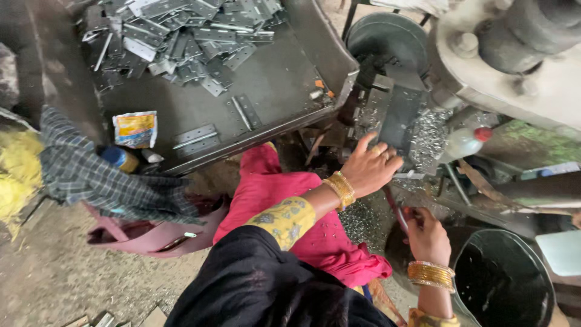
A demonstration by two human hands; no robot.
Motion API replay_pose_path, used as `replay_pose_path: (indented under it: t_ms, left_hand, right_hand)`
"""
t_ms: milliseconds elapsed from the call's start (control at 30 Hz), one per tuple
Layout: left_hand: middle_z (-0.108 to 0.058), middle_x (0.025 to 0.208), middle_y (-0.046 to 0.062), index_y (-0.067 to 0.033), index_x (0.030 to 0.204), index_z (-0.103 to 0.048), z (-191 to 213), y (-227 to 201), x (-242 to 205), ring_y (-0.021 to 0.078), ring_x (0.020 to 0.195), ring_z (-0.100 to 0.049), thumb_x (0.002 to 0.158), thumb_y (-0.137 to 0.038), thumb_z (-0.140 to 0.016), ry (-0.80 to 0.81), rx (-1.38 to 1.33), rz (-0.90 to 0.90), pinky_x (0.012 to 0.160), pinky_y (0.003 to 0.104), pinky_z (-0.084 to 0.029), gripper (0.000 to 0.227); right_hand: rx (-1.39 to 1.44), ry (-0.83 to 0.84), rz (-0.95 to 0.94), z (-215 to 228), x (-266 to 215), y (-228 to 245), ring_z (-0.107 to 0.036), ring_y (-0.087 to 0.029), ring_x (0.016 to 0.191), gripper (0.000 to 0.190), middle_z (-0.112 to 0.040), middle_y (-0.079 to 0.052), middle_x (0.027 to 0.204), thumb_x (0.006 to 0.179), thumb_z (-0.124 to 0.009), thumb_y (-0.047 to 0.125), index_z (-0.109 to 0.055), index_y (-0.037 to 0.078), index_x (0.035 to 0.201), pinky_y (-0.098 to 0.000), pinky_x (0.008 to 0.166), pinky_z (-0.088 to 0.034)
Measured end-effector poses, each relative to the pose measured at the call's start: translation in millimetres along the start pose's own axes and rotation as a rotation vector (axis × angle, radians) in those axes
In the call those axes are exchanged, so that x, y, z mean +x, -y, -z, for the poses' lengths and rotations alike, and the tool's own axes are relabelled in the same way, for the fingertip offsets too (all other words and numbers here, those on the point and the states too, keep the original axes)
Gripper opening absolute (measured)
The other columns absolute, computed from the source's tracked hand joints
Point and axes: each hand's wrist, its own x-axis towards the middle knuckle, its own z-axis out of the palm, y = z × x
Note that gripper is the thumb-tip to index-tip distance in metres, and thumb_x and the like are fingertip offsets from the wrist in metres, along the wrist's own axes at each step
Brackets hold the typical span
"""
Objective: The person repeatedly picks up small metal hinge pieces from a bin and places them into a press machine. They use a metal rod to operate the press, then remove the processed pieces and return them to the bin. The cycle continues throughout the clip.
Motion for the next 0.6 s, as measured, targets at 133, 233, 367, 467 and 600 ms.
replay_pose_path:
  t_ms: [133, 233, 367, 467, 600]
  left_hand:
    - [-0.074, 0.112, 0.008, -0.014, 0.098, -0.076, 24, -38, 68, 0.026, 0.118, -0.058, 0.088, -0.021, -0.061, -0.294, 0.122, 0.119, 0.11, 0.051, -0.035, 0.02]
    - [-0.071, 0.118, 0.011, -0.0113, 0.095, -0.077, 26, -34, 72, 0.0264, 0.122, -0.055, 0.09, -0.018, -0.058, 0.065, 0.146, 0.285, 0.108, 0.046, -0.035, 0.021]
    - [-0.064, 0.139, 0.013, -0.0092, 0.088, -0.08, 16, -11, 34, 0.0274, 0.127, -0.052, 0.09, -0.016, -0.059, -0.101, 0.09, 0.215, 0.105, 0.047, -0.032, 0.022]
    - [-0.062, 0.139, 0.006, -0.0104, 0.088, -0.081, 9, -7, 10, 0.0264, 0.134, -0.047, 0.081, -0.014, -0.061, 0.027, 0.222, 0.143, 0.108, 0.051, -0.027, 0.021]
    - [-0.063, 0.141, 0.009, -0.0109, 0.092, -0.081, 6, -10, 42, 0.0275, 0.142, -0.041, 0.089, -0.016, -0.059, 0.165, 0.252, 0.21, 0.113, 0.05, -0.022, 0.023]
  right_hand:
    - [-0.088, -0.039, -0.011, 6, -19, 22, -0.076, -0.027, 0.065, 0.032, -0.079, -0.012, 0.088, 0.094, -0.058, 0.033, -0.072, 0.016, 0.118, -0.0433, 0.067, -0.059]
    - [-0.153, -0.016, -0.027, 6, -24, 26, -0.075, -0.031, 0.066, 0.034, -0.077, -0.014, 0.087, 0.095, -0.056, 0.037, -0.069, 0.016, 0.118, -0.0441, 0.068, -0.058]
    - [-0.293, 0.028, -0.006, 1, -21, 23, -0.072, -0.042, 0.083, 0.04, -0.075, -0.02, 0.092, 0.095, -0.055, 0.045, -0.069, 0.016, 0.118, -0.0509, 0.076, -0.055]
    - [-0.411, 0.052, 0.041, 0, -15, 18, -0.069, -0.044, 0.097, 0.049, -0.074, -0.021, 0.098, 0.098, -0.049, 0.056, -0.069, 0.013, 0.111, -0.0543, 0.083, -0.053]
    - [-0.512, 0.081, 0.068, 9, 6, 8, -0.069, -0.046, 0.096, 0.057, -0.075, -0.023, 0.095, 0.102, -0.041, 0.061, -0.068, 0.011, 0.106, -0.0564, 0.084, -0.052]
